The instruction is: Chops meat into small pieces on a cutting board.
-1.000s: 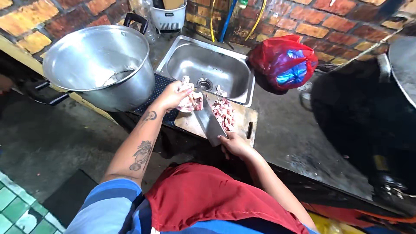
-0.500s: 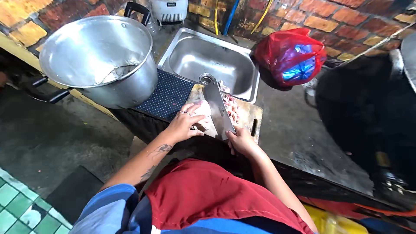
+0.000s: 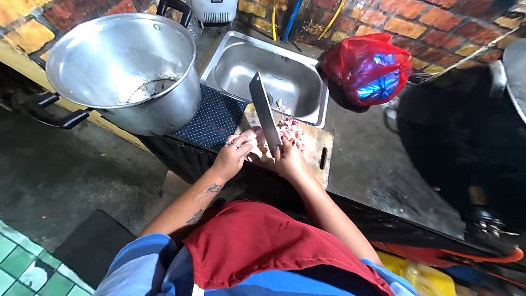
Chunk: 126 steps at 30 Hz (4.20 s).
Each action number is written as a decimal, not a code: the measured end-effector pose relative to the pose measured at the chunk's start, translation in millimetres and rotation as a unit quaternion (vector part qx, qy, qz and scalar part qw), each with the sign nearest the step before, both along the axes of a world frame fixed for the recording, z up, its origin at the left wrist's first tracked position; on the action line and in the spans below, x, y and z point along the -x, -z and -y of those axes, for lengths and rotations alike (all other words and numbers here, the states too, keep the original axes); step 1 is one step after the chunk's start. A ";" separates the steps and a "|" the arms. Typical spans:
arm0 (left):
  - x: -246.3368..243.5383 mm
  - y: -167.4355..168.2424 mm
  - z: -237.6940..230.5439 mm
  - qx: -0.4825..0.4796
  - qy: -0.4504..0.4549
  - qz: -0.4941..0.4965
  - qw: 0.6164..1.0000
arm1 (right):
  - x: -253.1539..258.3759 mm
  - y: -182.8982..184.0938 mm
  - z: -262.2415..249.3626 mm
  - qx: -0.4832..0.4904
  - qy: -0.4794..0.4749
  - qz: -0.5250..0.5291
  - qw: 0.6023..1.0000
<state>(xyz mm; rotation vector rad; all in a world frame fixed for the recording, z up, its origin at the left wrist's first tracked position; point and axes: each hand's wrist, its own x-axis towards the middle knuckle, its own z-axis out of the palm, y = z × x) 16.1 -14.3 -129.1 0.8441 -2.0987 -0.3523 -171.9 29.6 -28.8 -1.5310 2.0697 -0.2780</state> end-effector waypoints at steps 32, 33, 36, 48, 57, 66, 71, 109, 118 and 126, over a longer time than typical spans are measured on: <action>-14.8 13.4 16.8 0.014 0.067 0.009 0.998 | 5.5 -111.9 0.8 0.457 -0.045 0.046 0.887; -14.5 12.6 16.7 0.010 0.060 0.024 0.998 | 0.7 -120.0 2.8 0.521 -0.048 0.081 0.849; -13.5 14.1 17.1 0.022 0.061 0.007 0.998 | -8.6 -82.2 -5.0 0.445 -0.043 0.035 0.894; -23.9 12.8 17.4 0.044 0.074 -0.002 0.996 | 1.3 -72.2 9.9 0.098 -0.053 -0.029 0.993; -20.5 13.0 17.1 0.033 0.076 -0.009 0.996 | -18.7 -52.0 -14.0 0.257 -0.055 -0.013 0.965; -21.7 13.2 19.8 0.052 0.077 -0.007 0.996 | -4.5 -36.1 8.2 -0.119 -0.054 -0.021 0.991; -22.8 18.9 20.7 0.036 0.089 0.011 0.995 | 8.4 -110.0 -12.4 0.311 -0.053 0.000 0.949; -7.1 -25.6 46.1 -0.126 0.044 0.213 0.968 | -9.4 20.1 54.7 -0.117 -0.085 -0.015 0.989; -49.5 -24.0 45.9 -0.237 -0.023 -0.065 0.969 | 12.9 8.5 39.5 -0.148 -0.055 0.074 0.985; 1.9 -100.2 54.0 -0.331 -0.003 -0.164 0.929 | 55.1 -28.0 -15.9 -0.047 0.063 0.248 0.966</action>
